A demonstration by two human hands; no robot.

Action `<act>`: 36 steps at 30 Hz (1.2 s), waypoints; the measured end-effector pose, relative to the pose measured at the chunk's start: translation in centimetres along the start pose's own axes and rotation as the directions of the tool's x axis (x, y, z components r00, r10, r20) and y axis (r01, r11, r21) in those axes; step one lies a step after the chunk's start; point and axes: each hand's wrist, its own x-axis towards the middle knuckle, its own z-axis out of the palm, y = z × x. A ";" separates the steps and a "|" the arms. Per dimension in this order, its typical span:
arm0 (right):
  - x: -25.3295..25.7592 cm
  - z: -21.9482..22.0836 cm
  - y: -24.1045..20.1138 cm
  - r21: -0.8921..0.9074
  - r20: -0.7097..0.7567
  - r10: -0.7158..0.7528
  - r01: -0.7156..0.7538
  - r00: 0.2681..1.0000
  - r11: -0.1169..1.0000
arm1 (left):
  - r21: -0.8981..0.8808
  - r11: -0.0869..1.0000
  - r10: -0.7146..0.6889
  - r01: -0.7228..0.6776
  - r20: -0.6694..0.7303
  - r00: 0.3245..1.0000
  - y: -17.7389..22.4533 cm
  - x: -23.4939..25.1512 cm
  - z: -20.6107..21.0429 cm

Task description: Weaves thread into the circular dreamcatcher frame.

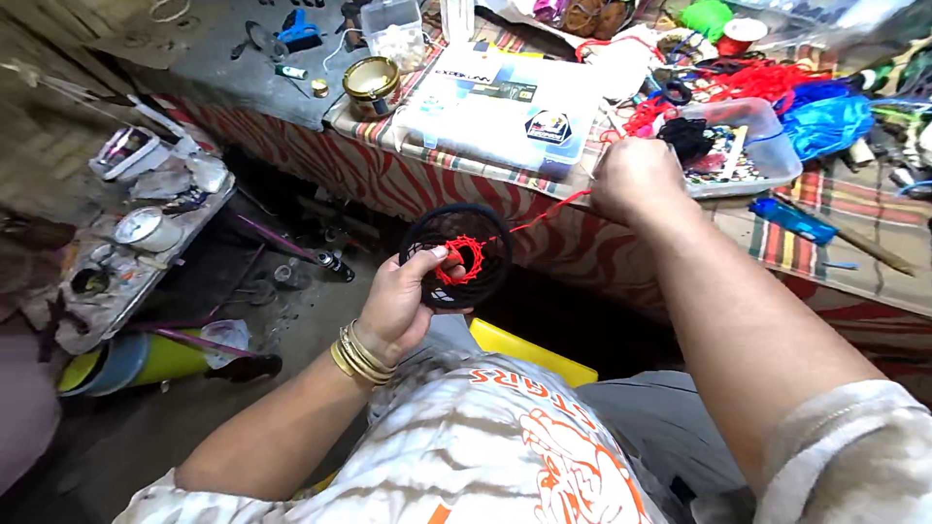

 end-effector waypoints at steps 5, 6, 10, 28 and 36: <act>-1.9 -0.6 1.1 -0.020 -0.014 0.025 -0.025 1.000 0.999 | -0.009 0.997 0.072 -0.072 0.007 0.997 0.4 -0.9 -0.2; -3.4 -0.7 2.1 0.036 -0.078 -0.034 0.037 0.996 0.999 | -0.006 0.998 0.059 -0.058 0.043 0.997 0.5 -1.1 -0.2; -11.3 1.2 5.3 0.362 -0.324 -0.327 0.436 0.888 0.824 | 0.023 0.998 -0.054 0.050 0.277 0.959 0.2 -2.3 0.3; -20.2 3.9 4.5 0.820 -0.351 -0.513 0.521 0.784 0.235 | 0.149 0.930 -0.360 0.337 0.564 0.743 -2.7 -5.5 4.1; -20.1 5.1 5.3 0.930 -0.198 -0.366 0.292 0.909 0.222 | 0.116 0.890 -0.439 0.441 0.478 0.761 -4.0 -5.1 4.7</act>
